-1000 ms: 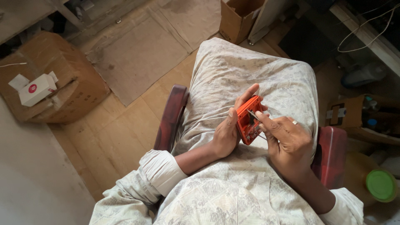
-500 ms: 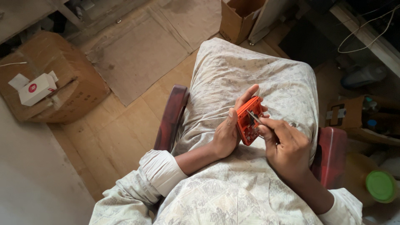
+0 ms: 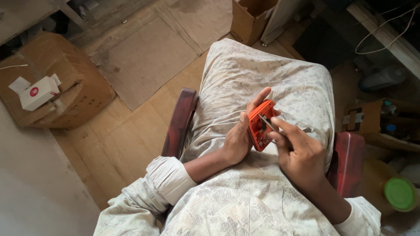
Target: The person reclines in a chair with an opened orange mobile phone on their lap. They use a screwdriver to unscrew and pry at the internal components, use a yellow utility knife and tweezers on small parts, clean the internals with a cotton swab, and continue prying and adjusting the board and battery area.
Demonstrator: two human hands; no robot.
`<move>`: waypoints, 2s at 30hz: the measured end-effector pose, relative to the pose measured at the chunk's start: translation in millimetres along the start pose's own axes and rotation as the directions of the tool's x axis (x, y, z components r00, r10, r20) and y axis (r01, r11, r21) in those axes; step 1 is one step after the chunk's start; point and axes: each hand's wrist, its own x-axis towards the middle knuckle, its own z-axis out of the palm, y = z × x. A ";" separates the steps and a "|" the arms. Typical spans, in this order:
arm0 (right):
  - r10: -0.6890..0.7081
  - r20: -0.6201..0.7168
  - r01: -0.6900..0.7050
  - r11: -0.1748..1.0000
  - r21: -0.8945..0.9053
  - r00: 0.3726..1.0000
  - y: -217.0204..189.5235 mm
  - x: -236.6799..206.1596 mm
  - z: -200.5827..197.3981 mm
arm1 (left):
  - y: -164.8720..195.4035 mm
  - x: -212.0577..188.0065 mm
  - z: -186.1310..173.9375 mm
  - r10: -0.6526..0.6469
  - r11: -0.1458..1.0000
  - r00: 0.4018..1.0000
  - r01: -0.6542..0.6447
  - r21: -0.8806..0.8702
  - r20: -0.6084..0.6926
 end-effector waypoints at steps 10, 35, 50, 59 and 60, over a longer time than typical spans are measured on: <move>-0.050 -0.084 0.052 0.998 0.023 0.995 0.1 -1.5 1.5 | 0.3 -1.3 -0.2 -0.028 0.999 1.000 0.028 -0.026 0.002; 0.003 -0.068 0.003 0.996 0.084 0.998 -2.2 2.7 -0.7 | -0.5 0.8 -1.5 -0.004 0.999 1.000 0.004 -0.046 0.003; 0.019 -0.054 -0.012 0.990 0.141 0.998 0.8 0.6 -2.8 | -2.1 2.6 -2.9 -0.028 0.995 0.999 0.025 -0.098 -0.036; 0.027 -0.121 -0.003 0.981 0.195 0.992 19.5 0.6 -19.2 | -0.3 5.6 -11.0 -0.218 0.897 0.975 0.216 -0.386 0.038; 0.032 -0.095 -0.016 0.986 0.167 0.995 22.6 -0.1 -26.0 | 1.1 6.0 -12.8 -0.242 0.877 0.967 0.253 -0.409 0.079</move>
